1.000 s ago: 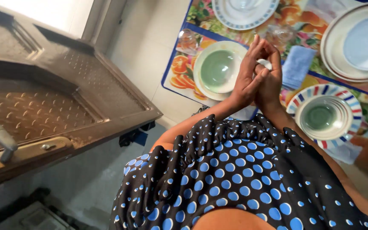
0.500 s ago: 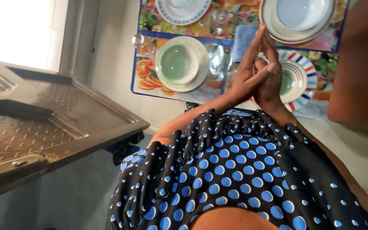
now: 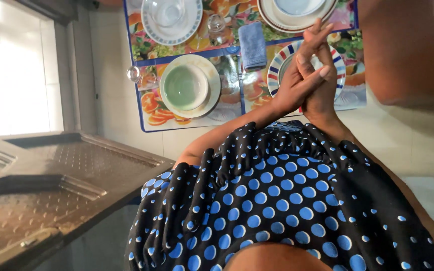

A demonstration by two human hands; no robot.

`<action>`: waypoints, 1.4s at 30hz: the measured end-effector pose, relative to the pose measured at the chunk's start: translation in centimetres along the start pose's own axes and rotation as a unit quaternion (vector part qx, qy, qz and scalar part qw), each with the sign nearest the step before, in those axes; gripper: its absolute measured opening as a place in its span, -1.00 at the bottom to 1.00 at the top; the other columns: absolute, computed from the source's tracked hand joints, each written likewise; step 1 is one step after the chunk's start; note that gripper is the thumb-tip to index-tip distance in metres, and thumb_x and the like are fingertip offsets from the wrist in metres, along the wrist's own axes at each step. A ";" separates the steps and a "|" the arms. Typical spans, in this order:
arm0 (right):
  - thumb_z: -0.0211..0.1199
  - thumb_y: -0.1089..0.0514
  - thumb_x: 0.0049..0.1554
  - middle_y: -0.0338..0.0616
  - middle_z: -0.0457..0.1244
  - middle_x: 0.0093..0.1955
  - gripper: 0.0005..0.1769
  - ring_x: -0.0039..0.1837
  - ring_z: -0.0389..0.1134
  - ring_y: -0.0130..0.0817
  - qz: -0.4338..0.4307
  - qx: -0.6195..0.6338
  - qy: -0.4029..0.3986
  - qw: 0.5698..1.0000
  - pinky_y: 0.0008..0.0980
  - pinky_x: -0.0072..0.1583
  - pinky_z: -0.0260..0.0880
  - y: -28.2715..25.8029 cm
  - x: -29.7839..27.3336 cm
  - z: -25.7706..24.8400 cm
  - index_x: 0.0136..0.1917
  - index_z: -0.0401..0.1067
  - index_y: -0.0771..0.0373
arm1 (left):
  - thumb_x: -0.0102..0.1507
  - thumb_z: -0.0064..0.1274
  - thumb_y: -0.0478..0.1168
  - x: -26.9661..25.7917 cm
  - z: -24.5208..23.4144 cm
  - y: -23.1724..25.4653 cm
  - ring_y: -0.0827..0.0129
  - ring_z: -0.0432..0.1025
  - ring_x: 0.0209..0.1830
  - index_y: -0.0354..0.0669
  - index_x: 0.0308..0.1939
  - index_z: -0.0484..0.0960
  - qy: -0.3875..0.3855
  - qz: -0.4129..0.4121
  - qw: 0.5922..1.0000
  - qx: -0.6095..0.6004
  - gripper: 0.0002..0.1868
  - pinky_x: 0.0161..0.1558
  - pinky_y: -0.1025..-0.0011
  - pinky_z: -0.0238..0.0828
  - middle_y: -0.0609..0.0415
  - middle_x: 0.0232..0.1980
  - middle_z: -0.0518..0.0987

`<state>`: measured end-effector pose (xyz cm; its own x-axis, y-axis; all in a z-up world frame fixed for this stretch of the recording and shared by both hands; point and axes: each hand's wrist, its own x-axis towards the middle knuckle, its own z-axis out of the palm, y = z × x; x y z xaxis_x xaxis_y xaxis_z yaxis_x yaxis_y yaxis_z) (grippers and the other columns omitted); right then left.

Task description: Cleaning a laminated menu, plates, and a glass with a cloth on a dining table.

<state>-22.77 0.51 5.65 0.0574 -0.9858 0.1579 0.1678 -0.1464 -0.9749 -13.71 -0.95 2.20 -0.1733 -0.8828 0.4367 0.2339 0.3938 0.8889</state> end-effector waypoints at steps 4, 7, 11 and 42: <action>0.25 0.12 0.42 0.03 0.06 0.66 -0.29 0.67 0.02 -0.28 -0.023 -0.014 0.056 0.998 -0.29 0.67 -0.03 0.1 -0.8 -0.4 0.66 0.04 0.42 | 0.48 0.04 -0.07 -0.2 0.5 -0.5 0.23 -0.16 0.71 -0.06 0.59 0.19 -0.069 -0.037 0.997 -0.003 -0.36 0.66 0.23 -0.26 -0.03 0.64 0.04; 0.25 0.13 0.44 0.07 0.04 0.67 -0.22 0.69 0.02 -0.26 -0.030 -0.024 0.077 0.996 -0.27 0.68 -0.01 -0.9 -1.2 0.0 0.72 -0.08 0.36 | 0.48 0.04 -0.08 0.1 0.7 -0.4 0.17 -0.16 0.70 -0.15 0.60 0.15 -0.106 -0.077 0.988 -0.076 -0.32 0.64 0.21 -0.23 -0.08 0.70 0.03; 0.25 0.17 0.43 0.10 -0.01 0.72 -0.14 0.74 -0.01 -0.19 -0.027 -0.005 0.111 0.993 -0.27 0.69 0.00 -0.3 -2.0 0.1 0.75 -0.22 0.29 | 0.48 0.00 -0.08 -0.1 0.7 -1.2 0.26 -0.29 0.72 -0.20 0.64 -0.03 -0.125 -0.038 0.990 -0.057 -0.23 0.74 0.30 -0.36 0.00 0.73 -0.12; -0.03 0.16 0.56 -0.01 -0.12 0.75 -0.45 0.76 -0.03 -0.16 -0.137 -0.313 0.326 0.881 -0.22 0.71 0.08 -6.1 -13.2 -13.5 0.74 -0.03 0.20 | 0.37 0.22 -0.06 1.4 16.9 2.6 0.07 -0.32 0.77 -0.24 0.68 -0.19 -0.388 0.054 0.917 -0.074 0.05 0.60 0.26 -0.01 -0.13 0.71 -0.23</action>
<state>-37.83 13.27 7.38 -0.5130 -0.7138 0.4767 -0.5009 -0.2020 -0.8416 -29.48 3.21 7.44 -0.7570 -0.3701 0.5385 0.4066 0.3782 0.8316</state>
